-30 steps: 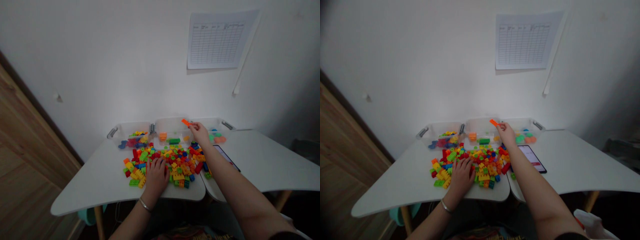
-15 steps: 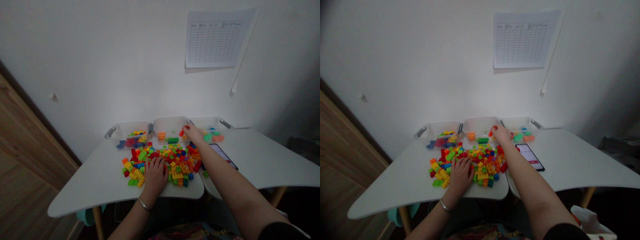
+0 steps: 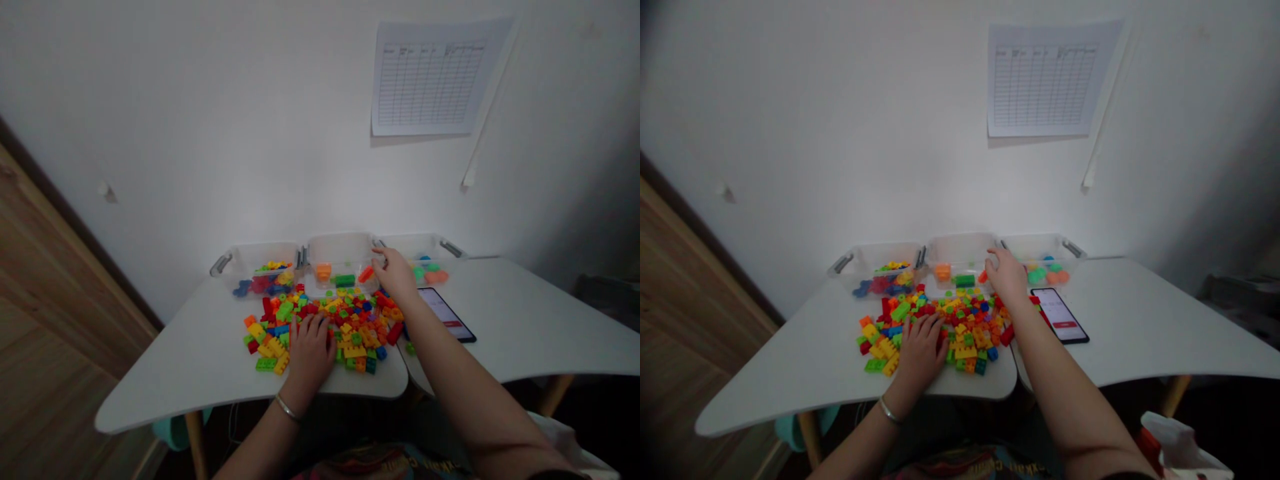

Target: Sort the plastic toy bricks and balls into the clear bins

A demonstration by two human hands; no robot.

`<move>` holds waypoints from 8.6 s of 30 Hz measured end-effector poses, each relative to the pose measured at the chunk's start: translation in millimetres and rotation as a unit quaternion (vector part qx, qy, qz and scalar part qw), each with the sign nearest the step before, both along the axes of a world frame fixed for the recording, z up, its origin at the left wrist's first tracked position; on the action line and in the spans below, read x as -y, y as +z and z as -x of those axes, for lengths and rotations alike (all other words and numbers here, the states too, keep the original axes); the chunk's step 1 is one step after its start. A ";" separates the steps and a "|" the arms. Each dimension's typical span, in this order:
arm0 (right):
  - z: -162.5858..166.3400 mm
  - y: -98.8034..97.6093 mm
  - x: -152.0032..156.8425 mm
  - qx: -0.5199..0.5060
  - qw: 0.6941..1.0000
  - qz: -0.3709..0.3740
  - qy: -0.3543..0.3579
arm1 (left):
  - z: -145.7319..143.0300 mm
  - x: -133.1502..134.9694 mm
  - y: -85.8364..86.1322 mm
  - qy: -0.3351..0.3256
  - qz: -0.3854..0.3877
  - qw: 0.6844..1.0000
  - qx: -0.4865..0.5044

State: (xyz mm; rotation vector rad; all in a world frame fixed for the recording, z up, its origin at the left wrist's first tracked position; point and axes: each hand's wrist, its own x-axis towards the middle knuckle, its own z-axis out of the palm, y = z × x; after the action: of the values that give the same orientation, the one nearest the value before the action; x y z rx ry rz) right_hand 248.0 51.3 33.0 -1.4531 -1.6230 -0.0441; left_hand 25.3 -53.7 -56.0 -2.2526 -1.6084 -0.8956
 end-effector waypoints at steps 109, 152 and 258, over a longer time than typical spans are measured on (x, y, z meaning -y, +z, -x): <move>26.2 3.3 -29.4 -0.095 0.984 -0.131 0.073 | 1.7 0.1 -1.8 -0.003 -0.006 1.000 -0.006; 20.6 -53.0 39.1 0.294 0.926 0.186 0.146 | 1.4 1.3 0.6 -0.006 -0.002 1.000 -0.006; 15.6 -58.2 50.5 0.259 0.934 0.244 -0.027 | 1.8 1.6 0.3 -0.008 -0.001 1.000 -0.003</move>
State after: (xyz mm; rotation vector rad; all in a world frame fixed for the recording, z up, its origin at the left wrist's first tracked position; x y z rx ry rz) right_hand 232.4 0.8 -25.3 -1.9858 -2.1236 -0.0608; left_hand 23.5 -55.3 -55.7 -2.2692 -1.5885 -0.8929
